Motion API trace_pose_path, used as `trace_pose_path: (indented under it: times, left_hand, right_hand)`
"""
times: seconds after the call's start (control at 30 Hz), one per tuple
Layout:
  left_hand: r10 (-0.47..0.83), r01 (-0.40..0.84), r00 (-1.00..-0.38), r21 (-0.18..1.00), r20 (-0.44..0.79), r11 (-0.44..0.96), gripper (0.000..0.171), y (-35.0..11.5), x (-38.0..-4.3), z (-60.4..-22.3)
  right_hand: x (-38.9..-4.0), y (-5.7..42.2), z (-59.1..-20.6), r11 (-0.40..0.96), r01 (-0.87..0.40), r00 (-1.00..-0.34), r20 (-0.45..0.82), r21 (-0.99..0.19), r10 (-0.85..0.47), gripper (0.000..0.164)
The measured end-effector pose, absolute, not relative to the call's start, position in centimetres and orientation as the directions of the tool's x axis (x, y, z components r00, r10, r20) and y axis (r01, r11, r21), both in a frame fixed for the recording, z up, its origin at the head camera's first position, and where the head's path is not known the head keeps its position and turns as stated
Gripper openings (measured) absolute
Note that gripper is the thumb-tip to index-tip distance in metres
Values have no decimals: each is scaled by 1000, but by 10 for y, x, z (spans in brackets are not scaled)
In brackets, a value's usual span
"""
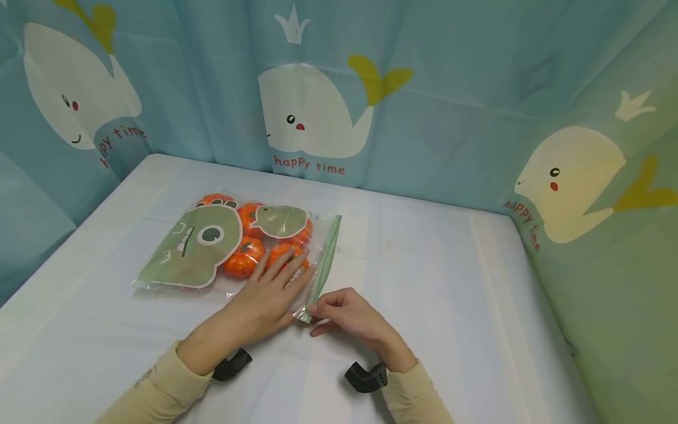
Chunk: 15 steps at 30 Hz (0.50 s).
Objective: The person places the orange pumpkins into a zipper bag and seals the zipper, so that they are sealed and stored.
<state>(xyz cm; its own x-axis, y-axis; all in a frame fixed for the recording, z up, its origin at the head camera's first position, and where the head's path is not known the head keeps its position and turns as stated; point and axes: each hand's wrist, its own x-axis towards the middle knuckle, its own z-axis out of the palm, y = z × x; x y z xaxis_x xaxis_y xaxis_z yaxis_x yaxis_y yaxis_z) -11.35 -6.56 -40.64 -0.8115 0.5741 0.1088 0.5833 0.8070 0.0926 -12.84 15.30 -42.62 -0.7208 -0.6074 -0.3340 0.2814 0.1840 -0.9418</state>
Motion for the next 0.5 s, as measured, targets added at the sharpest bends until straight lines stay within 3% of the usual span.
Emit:
trace_pose_path:
  times: [0.2, 0.5]
  left_hand:
    - [559, 558, -825, -33, 87, 829, 73, -61, -109, -408]
    - [566, 562, -814, -70, 132, 824, 69, -60, -107, -410]
  right_hand:
    - [-127, 151, -427, 168, 286, -718, -328, -943, -614, 31]
    - [-129, 151, -426, 166, 285, -737, -327, -944, -592, 28]
